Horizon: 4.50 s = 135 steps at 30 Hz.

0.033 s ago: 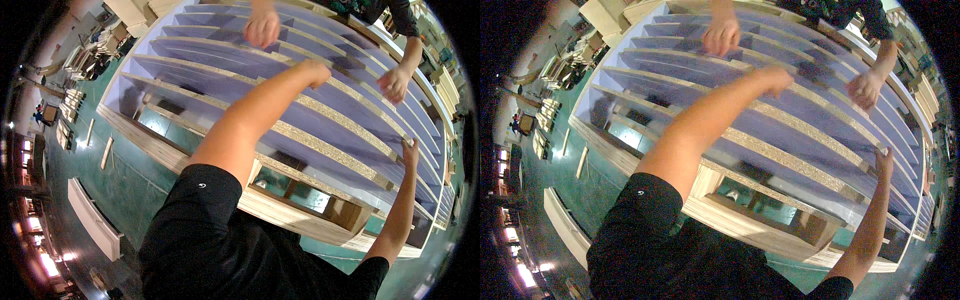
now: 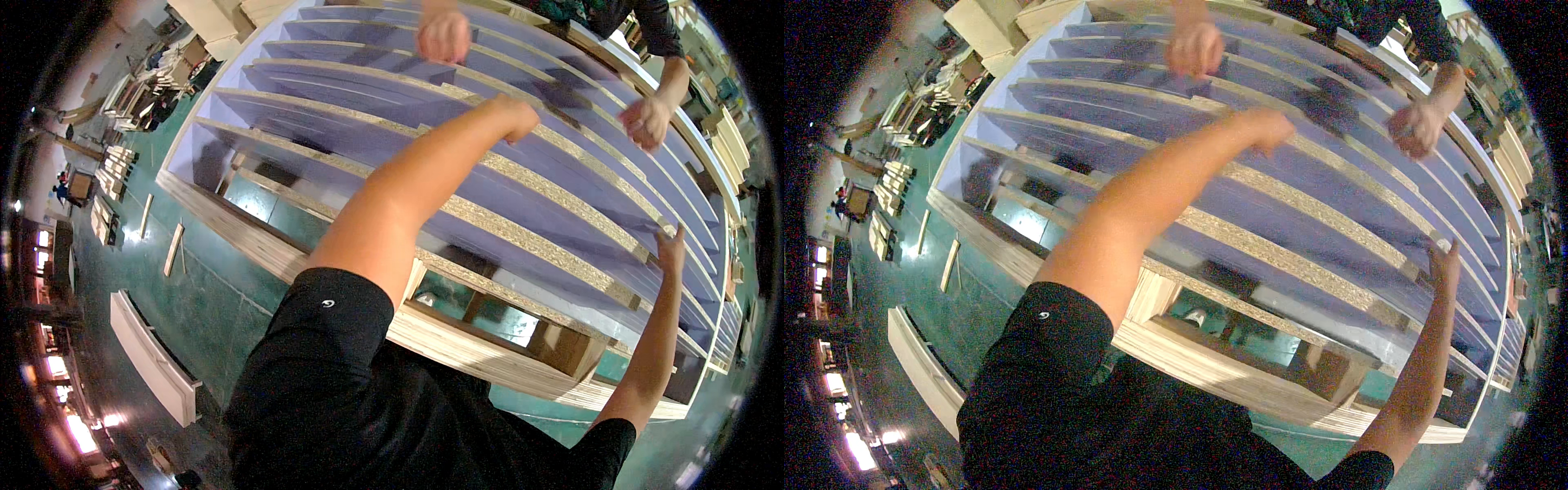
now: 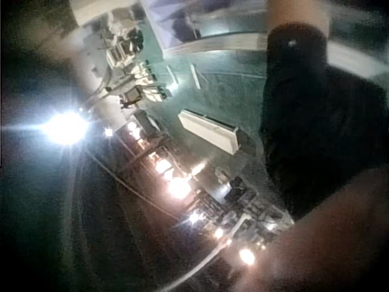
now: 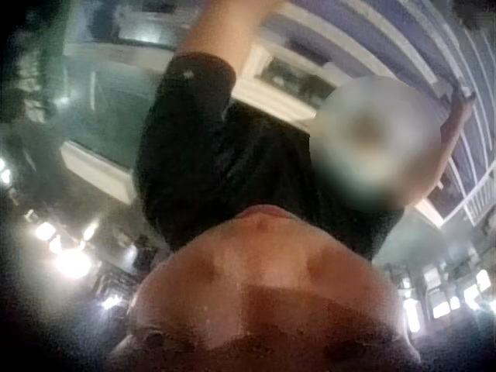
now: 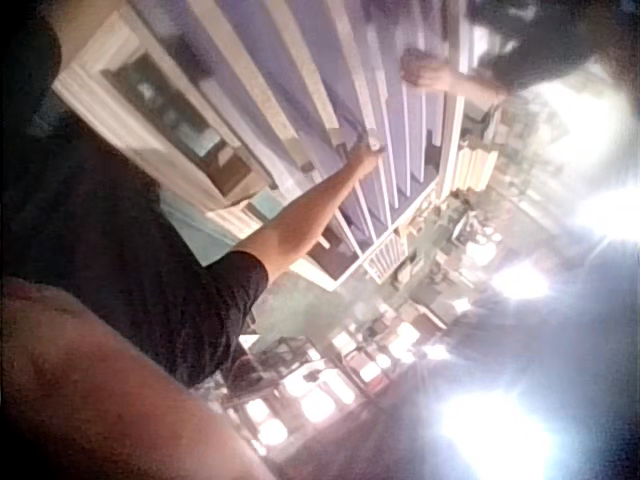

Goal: The person assembles a wooden frame structure by attaching thin wooden strips to a purple backing board. They use a pneumatic nail gun to secure the strips in place, working methodically along the edges and across the surface. Another person is visible in the background assisting with the assembly.

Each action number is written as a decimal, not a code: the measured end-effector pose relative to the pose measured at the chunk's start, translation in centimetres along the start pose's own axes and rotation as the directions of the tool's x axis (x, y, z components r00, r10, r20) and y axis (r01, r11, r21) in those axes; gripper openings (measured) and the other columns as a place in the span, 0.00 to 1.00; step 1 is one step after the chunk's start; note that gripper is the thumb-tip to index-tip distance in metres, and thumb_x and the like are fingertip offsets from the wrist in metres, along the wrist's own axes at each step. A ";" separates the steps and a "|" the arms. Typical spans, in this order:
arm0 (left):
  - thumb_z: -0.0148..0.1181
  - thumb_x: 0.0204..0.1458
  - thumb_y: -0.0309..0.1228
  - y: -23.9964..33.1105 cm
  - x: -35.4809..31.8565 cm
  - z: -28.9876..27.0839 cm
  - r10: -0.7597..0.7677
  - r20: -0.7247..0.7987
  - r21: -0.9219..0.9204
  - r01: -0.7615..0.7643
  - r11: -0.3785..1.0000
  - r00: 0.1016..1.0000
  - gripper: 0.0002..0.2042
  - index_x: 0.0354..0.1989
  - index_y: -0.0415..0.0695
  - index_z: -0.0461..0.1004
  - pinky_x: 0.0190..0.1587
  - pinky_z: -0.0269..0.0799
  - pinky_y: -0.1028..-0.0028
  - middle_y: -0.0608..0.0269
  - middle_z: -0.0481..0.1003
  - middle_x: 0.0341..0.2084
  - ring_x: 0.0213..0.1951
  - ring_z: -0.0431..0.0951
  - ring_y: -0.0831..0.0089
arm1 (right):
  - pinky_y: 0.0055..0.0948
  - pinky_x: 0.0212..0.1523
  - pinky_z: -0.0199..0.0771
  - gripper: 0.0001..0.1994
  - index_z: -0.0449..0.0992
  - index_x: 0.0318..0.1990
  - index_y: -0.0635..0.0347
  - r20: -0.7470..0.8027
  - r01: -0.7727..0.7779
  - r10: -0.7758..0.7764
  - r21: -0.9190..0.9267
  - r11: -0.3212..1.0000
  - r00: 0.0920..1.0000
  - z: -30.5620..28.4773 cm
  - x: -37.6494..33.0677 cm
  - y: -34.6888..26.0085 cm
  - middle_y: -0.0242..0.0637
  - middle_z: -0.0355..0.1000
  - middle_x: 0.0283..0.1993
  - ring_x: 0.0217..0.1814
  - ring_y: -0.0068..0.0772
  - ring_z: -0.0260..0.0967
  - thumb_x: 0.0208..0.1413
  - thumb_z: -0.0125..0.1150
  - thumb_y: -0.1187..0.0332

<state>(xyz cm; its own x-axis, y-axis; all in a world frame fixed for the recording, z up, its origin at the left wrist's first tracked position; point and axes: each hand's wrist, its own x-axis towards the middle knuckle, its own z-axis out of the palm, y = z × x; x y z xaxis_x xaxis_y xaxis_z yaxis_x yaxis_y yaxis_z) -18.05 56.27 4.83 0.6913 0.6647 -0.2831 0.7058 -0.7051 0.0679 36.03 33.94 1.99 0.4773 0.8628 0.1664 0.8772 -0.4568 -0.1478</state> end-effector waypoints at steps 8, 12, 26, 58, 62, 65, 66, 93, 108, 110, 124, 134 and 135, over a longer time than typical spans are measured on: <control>0.75 0.43 0.28 -1.5 -1.9 -0.2 -0.016 -0.012 -0.028 0.015 0.999 1.000 0.34 0.61 0.40 0.69 0.64 0.68 0.58 0.41 0.73 0.57 0.62 0.71 0.47 | 0.41 0.48 0.76 0.22 0.71 0.60 0.55 -0.159 0.063 -0.097 -0.206 0.976 0.983 -14.0 -1.0 -0.4 0.50 0.78 0.42 0.47 0.45 0.78 0.58 0.62 0.65; 0.75 0.41 0.26 -3.5 -2.7 1.1 0.119 -0.204 0.030 -0.116 0.993 0.972 0.28 0.53 0.37 0.71 0.57 0.72 0.55 0.38 0.75 0.51 0.57 0.74 0.44 | 0.41 0.45 0.77 0.19 0.75 0.55 0.53 -0.060 0.105 -0.096 0.170 0.980 0.994 -10.0 -3.3 -3.4 0.45 0.79 0.37 0.42 0.42 0.79 0.55 0.65 0.71; 0.75 0.40 0.25 -2.5 -2.8 0.5 0.144 -0.218 0.037 -0.139 0.990 0.965 0.25 0.47 0.38 0.70 0.50 0.74 0.52 0.38 0.77 0.45 0.51 0.76 0.39 | 0.34 0.57 0.75 0.27 0.67 0.65 0.61 0.116 -0.073 -0.014 0.716 0.694 0.993 -7.6 -5.0 -4.4 0.49 0.80 0.47 0.54 0.36 0.77 0.55 0.57 0.83; 0.75 0.43 0.30 3.9 0.3 -1.7 0.118 -0.009 0.037 -0.117 0.992 0.993 0.16 0.41 0.40 0.83 0.45 0.79 0.53 0.48 0.83 0.40 0.44 0.83 0.50 | 0.32 0.35 0.70 0.35 0.58 0.72 0.52 0.098 -0.020 -0.040 0.543 0.839 0.994 -0.9 -1.9 1.7 0.36 0.74 0.35 0.33 0.28 0.68 0.56 0.61 0.77; 0.71 0.48 0.30 2.7 1.9 -0.8 0.113 0.016 0.033 -0.113 0.993 0.994 0.12 0.41 0.40 0.83 0.43 0.79 0.54 0.48 0.83 0.40 0.42 0.83 0.51 | 0.28 0.36 0.69 0.33 0.59 0.71 0.55 0.114 0.031 -0.097 0.480 0.876 0.989 -2.6 -4.8 -6.3 0.35 0.73 0.35 0.33 0.26 0.67 0.57 0.61 0.78; 0.66 0.51 0.29 2.6 4.2 1.4 0.110 -0.036 -0.043 -0.112 0.993 0.993 0.12 0.43 0.40 0.81 0.41 0.77 0.55 0.47 0.82 0.39 0.37 0.81 0.54 | 0.33 0.41 0.74 0.34 0.58 0.72 0.56 0.151 -0.038 -0.103 0.718 0.695 0.983 -2.9 -6.1 -4.9 0.42 0.78 0.36 0.38 0.33 0.74 0.59 0.66 0.71; 0.65 0.51 0.29 1.6 4.5 2.4 0.077 -0.079 -0.134 -0.087 0.987 0.994 0.12 0.43 0.40 0.80 0.40 0.77 0.56 0.47 0.82 0.39 0.35 0.80 0.55 | 0.35 0.42 0.75 0.36 0.58 0.72 0.56 0.098 -0.002 -0.102 0.733 0.680 0.990 -4.1 -6.2 -5.7 0.43 0.79 0.35 0.37 0.35 0.76 0.59 0.68 0.68; 0.80 0.35 0.30 -12.3 -11.5 -0.8 -0.120 -0.182 -0.127 0.098 0.987 0.976 0.24 0.39 0.37 0.72 0.45 0.70 0.55 0.43 0.77 0.37 0.44 0.77 0.45 | 0.69 0.69 0.52 0.23 0.75 0.60 0.40 0.220 0.295 -0.273 -0.075 0.952 0.936 -4.1 -6.2 -21.4 0.32 0.73 0.62 0.69 0.43 0.65 0.56 0.68 0.54; 0.77 0.42 0.35 -11.8 -11.3 -0.2 -0.116 -0.207 0.082 0.135 0.987 0.971 0.22 0.41 0.42 0.71 0.47 0.71 0.51 0.44 0.78 0.42 0.49 0.76 0.42 | 0.64 0.69 0.54 0.15 0.75 0.57 0.45 -0.208 0.408 -0.392 0.036 0.912 0.896 -7.1 -14.2 -21.9 0.36 0.74 0.58 0.66 0.45 0.67 0.63 0.60 0.62; 0.76 0.42 0.35 -10.9 -10.7 0.2 -0.098 -0.201 0.077 0.116 0.990 0.975 0.23 0.44 0.42 0.71 0.47 0.72 0.52 0.44 0.78 0.42 0.49 0.77 0.43 | 0.57 0.66 0.59 0.13 0.76 0.54 0.48 -0.241 0.430 -0.390 0.146 0.891 0.889 -10.5 -20.4 -20.3 0.36 0.75 0.53 0.61 0.45 0.70 0.63 0.59 0.67; 0.62 0.57 0.39 5.9 -18.3 -8.2 0.167 -0.256 0.229 -0.108 0.967 0.952 0.25 0.61 0.41 0.72 0.69 0.56 0.55 0.42 0.68 0.61 0.64 0.65 0.47 | 0.50 0.44 0.73 0.11 0.74 0.49 0.55 -0.265 -0.653 0.958 0.708 0.270 0.109 -0.2 -73.9 4.1 0.52 0.76 0.36 0.42 0.57 0.75 0.59 0.54 0.72; 0.61 0.58 0.35 34.9 -31.2 5.1 0.679 -0.297 -0.113 -0.731 0.673 0.671 0.18 0.55 0.42 0.76 0.56 0.71 0.55 0.46 0.77 0.50 0.50 0.78 0.53 | 0.52 0.47 0.72 0.09 0.72 0.44 0.53 0.012 -0.799 0.917 0.487 -0.353 -0.398 6.4 -115.8 6.9 0.52 0.76 0.41 0.47 0.61 0.74 0.55 0.59 0.71; 0.63 0.56 0.31 40.0 -34.2 6.7 0.685 -0.216 -0.220 -0.718 0.660 0.696 0.18 0.54 0.39 0.76 0.58 0.69 0.59 0.48 0.78 0.49 0.51 0.78 0.55 | 0.52 0.47 0.72 0.10 0.73 0.45 0.51 -0.012 -0.772 0.888 0.499 -0.393 -0.459 6.6 -120.2 7.3 0.52 0.76 0.41 0.48 0.62 0.73 0.55 0.58 0.70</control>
<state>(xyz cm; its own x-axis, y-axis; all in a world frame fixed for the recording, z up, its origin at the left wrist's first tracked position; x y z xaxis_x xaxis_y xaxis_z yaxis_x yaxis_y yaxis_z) -14.51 3.67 10.77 0.9979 0.0331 0.0561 0.0037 -0.8888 0.4582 -15.30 -71.66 -25.53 0.5605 -0.8045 -0.1965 -0.7392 -0.3789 -0.5568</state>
